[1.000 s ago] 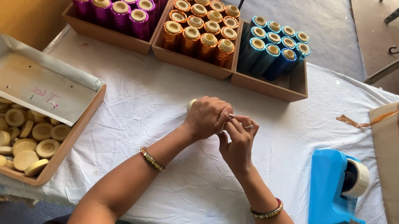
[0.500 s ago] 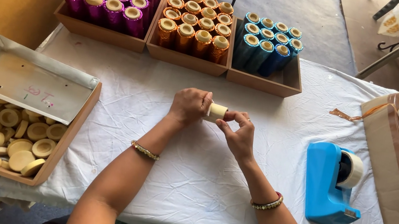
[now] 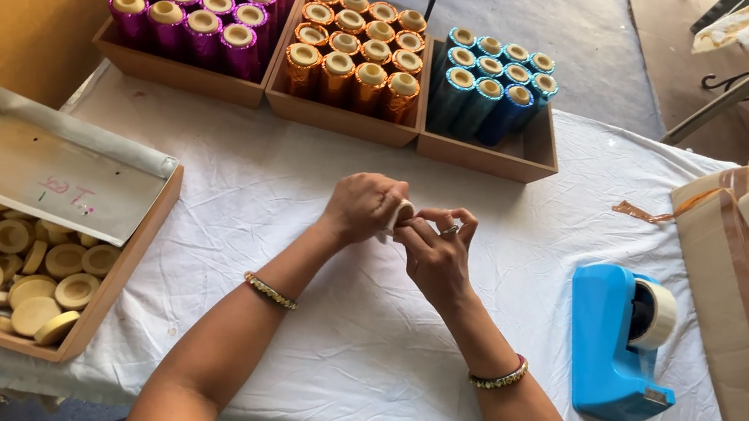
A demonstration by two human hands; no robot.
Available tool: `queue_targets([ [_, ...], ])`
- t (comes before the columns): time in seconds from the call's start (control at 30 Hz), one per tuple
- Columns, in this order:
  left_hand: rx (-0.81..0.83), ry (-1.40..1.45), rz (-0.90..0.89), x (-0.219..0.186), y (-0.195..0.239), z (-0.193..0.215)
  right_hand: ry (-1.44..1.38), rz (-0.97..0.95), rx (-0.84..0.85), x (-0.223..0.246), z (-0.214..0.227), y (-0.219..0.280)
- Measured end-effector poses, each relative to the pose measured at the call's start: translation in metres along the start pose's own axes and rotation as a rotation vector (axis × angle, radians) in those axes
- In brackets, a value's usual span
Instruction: The person wraps a blue metallic sheet around a cylindrical object and secures it with tape. They then use a cloth to wipe the surface of a beige cylindrical object before placing it into a box.
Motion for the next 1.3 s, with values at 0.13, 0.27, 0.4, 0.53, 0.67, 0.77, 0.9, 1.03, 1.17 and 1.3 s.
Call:
queue_targets([
  [0.13, -0.020, -0.031, 0.184, 0.031, -0.005, 0.004, -0.021, -0.073, 0.025, -0.009, -0.007, 0.008],
  [0.27, -0.052, -0.057, 0.239, 0.037, -0.007, 0.006, -0.215, -0.326, -0.026, -0.021, -0.006, 0.004],
  [0.4, -0.140, -0.162, 0.091, 0.016, 0.000, 0.002, -0.358, -0.628, -0.031, -0.040, -0.035, 0.040],
  [0.53, -0.188, -0.170, -0.022, -0.012, 0.010, 0.001, -0.345, -0.604, -0.083, -0.040, -0.033, 0.044],
  [0.67, -0.102, -0.009, 0.028, -0.032, 0.010, 0.005, -0.102, -0.118, -0.076, -0.005, 0.001, 0.003],
  [0.77, -0.011, 0.014, 0.098, -0.001, 0.001, -0.001, 0.032, -0.014, -0.017, -0.007, -0.007, 0.011],
  [0.9, 0.044, -0.133, 0.331, 0.044, -0.004, -0.007, 0.072, -0.099, 0.010, -0.015, -0.004, 0.011],
  [1.03, -0.089, -0.184, 0.174, 0.033, 0.002, -0.004, -0.399, -0.637, -0.096, -0.048, -0.035, 0.052],
  [1.17, -0.191, -0.218, -0.076, -0.016, 0.015, -0.004, -0.343, -0.566, -0.049, -0.042, -0.042, 0.054],
  [1.3, -0.087, 0.001, -0.129, -0.034, 0.014, 0.000, -0.129, -0.170, -0.067, -0.009, -0.007, 0.016],
])
Point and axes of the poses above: each hand's wrist, its own y-axis away from the middle knuckle, its own z-axis out of the back of the hand, x = y × z, the point moved 8 cm from there along -y, towards the middle knuckle, and after that the axes turned 13 degrees about z, right-handed, at the moved point
